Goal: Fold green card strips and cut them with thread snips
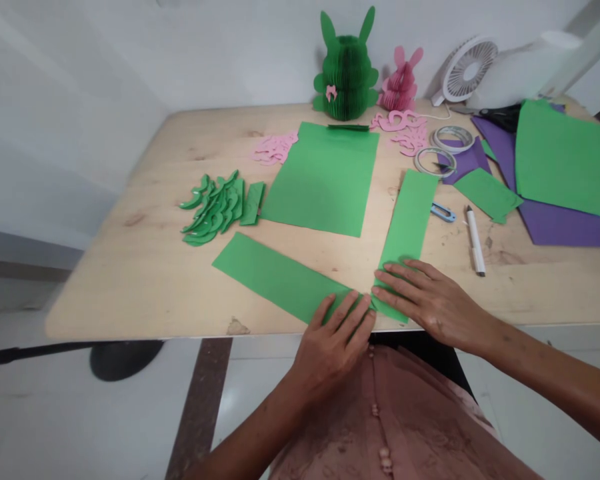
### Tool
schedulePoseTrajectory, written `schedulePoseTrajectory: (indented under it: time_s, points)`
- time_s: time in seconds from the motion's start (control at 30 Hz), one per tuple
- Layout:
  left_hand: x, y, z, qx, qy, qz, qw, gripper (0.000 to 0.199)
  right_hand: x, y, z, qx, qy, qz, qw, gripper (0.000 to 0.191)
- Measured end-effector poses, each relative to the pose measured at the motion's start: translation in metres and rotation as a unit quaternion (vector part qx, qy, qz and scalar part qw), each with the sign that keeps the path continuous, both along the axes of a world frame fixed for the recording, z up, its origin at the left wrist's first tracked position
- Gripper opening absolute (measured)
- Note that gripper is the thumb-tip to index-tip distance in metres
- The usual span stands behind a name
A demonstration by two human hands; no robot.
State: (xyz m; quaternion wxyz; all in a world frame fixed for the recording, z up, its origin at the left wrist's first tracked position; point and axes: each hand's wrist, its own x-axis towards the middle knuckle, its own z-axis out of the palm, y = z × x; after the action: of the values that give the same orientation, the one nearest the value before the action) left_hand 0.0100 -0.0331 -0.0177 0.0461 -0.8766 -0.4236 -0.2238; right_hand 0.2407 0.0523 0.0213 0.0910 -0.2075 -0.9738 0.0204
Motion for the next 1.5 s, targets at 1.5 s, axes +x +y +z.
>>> schedulePoseTrajectory:
  time_s: [1.5]
  points:
    - [0.002, -0.002, -0.002, 0.007, 0.004, 0.001, 1.0, 0.033, 0.026, 0.006, 0.0, 0.02, -0.031, -0.014, 0.999, 0.049]
